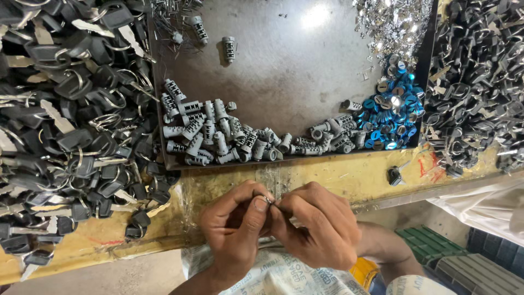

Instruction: The person picks gray ribbed plastic anchors from a metal tray, presses a blue plastic cap onto the end of each anchor by hand, and places the assembled anchors back onto the tray, repeating this assembly cycle continuously.

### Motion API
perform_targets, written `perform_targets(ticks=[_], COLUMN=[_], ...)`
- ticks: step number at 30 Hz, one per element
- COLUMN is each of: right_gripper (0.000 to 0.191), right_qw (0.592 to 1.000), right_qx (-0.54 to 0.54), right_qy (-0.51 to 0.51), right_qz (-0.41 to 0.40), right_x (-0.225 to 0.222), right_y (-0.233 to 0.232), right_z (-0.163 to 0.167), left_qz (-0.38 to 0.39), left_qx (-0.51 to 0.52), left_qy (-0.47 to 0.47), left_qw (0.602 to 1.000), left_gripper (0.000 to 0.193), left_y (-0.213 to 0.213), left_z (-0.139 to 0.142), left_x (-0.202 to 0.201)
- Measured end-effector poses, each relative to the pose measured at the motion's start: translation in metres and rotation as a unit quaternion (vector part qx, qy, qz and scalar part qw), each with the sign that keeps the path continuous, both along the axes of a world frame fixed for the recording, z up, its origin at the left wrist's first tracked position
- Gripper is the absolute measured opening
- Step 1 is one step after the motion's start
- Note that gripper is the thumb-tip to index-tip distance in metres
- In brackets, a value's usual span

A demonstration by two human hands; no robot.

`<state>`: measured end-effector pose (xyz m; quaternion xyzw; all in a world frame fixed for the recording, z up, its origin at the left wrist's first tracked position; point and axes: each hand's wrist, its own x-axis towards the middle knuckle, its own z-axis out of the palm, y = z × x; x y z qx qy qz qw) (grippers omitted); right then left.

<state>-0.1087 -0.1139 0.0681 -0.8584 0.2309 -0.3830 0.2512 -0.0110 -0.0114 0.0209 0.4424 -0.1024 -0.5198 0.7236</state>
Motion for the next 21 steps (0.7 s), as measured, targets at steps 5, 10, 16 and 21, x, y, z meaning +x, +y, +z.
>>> perform_targets(ticks=[5,10,16,21], right_gripper=[0.021,0.02,0.016,0.013], right_qw=[0.999,0.999,0.998,0.998], right_qx=[-0.018,-0.018,-0.022,-0.011], right_qy=[-0.04,-0.041,-0.049,-0.057], right_qz=[-0.019,0.024,-0.021,-0.023], right_x=[0.004,-0.002,-0.002,0.002], right_y=[0.002,-0.002,0.007,0.013], right_z=[-0.002,-0.002,-0.008,-0.012], left_qz=[-0.005,-0.021,-0.042,-0.038], left_qx=[-0.024,-0.009,-0.014,-0.023], left_qy=[-0.136,-0.152,-0.104,0.043], left_qw=[0.99,0.988,0.994,0.998], left_gripper=[0.009,0.01,0.011,0.012], left_y=[-0.001,0.0,0.001,0.006], left_z=[0.006,0.006,0.0,0.001], left_x=[0.008,0.012,0.008,0.006])
